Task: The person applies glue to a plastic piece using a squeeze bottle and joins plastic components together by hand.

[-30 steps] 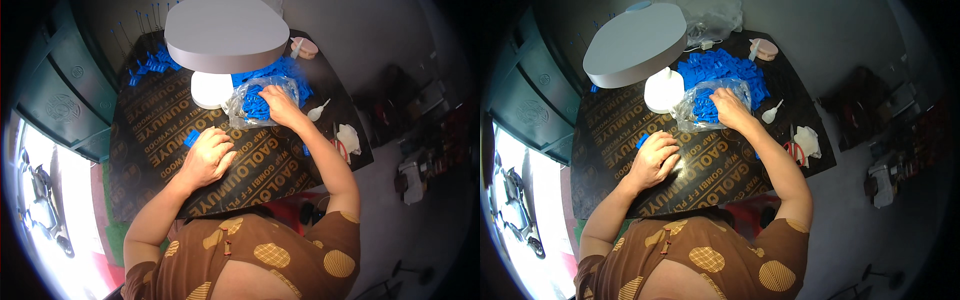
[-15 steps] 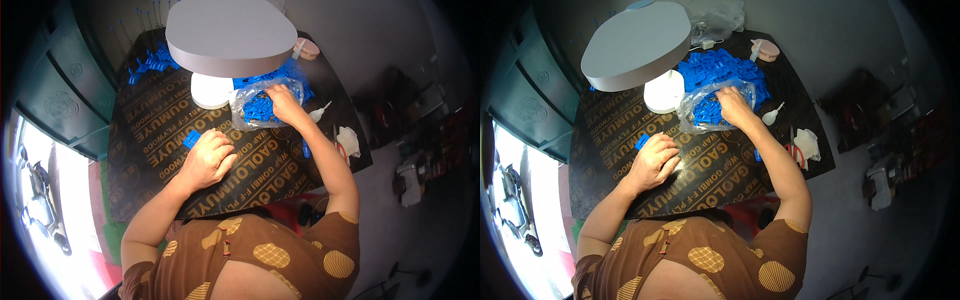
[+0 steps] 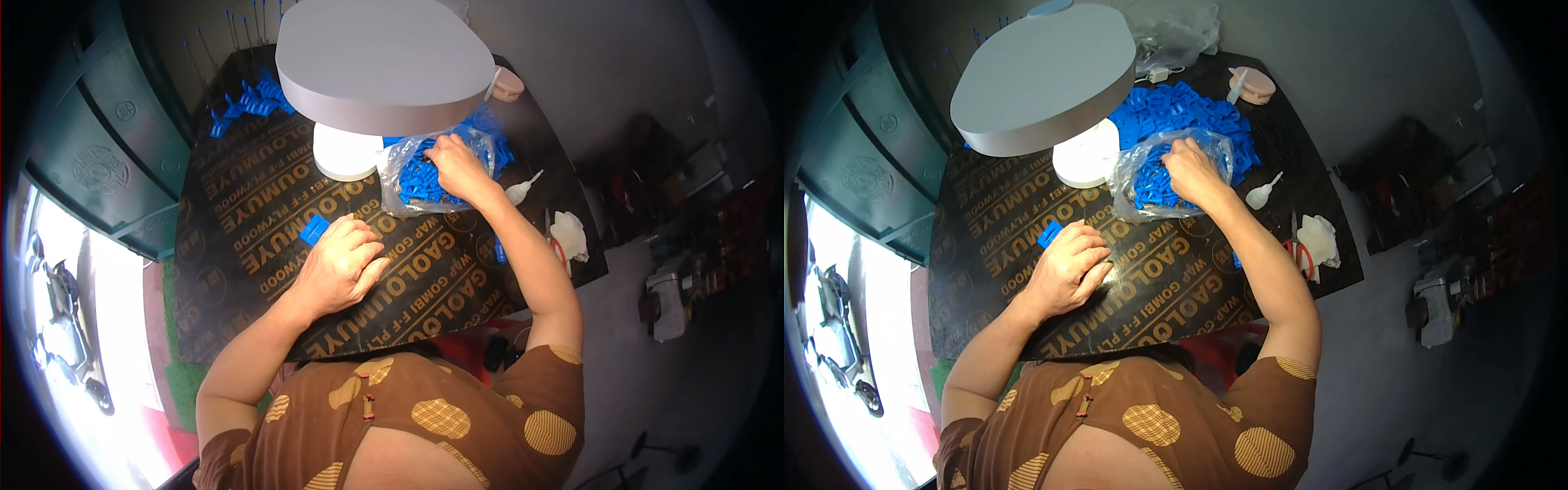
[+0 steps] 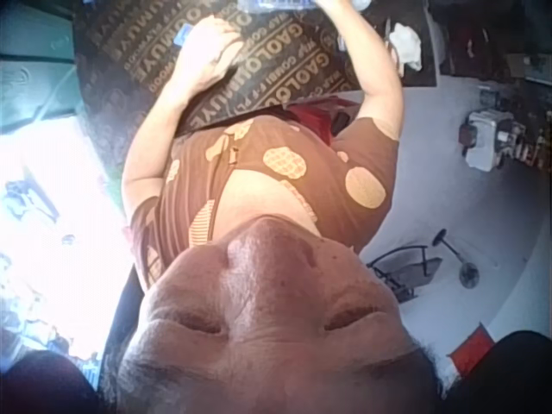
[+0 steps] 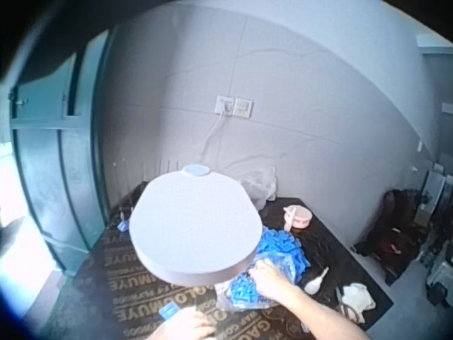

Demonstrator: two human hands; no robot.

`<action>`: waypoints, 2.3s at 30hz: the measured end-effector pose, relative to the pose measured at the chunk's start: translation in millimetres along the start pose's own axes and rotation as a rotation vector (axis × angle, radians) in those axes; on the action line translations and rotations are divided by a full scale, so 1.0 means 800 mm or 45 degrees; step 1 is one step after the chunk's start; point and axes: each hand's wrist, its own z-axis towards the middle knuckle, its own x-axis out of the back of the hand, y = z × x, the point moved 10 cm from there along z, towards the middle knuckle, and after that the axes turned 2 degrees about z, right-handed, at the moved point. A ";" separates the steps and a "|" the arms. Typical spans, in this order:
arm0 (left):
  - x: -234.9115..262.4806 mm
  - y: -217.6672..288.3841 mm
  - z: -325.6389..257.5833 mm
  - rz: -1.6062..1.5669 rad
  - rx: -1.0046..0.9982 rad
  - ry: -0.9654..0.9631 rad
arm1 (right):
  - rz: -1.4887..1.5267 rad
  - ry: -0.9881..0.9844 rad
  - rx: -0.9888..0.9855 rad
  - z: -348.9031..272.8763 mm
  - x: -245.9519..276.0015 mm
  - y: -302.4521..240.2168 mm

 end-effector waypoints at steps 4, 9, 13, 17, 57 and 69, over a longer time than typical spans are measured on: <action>-0.001 0.001 -0.001 0.005 0.018 -0.016 | 0.087 0.040 0.003 -0.008 0.008 -0.018; -0.005 0.001 -0.001 -0.006 0.005 -0.036 | 0.077 0.577 0.006 -0.019 0.080 -0.019; -0.011 -0.001 0.000 -0.018 0.008 -0.071 | -0.052 0.696 -0.203 -0.022 0.076 0.003; -0.014 -0.001 -0.001 -0.005 0.002 -0.078 | 0.023 0.276 -0.172 -0.002 0.015 -0.033; -0.011 0.012 0.004 -0.054 -0.093 -0.070 | 0.606 0.364 -0.949 -0.116 0.154 0.244; -0.013 0.018 0.004 -0.061 -0.119 -0.109 | 0.159 -0.081 -0.657 0.008 0.138 0.170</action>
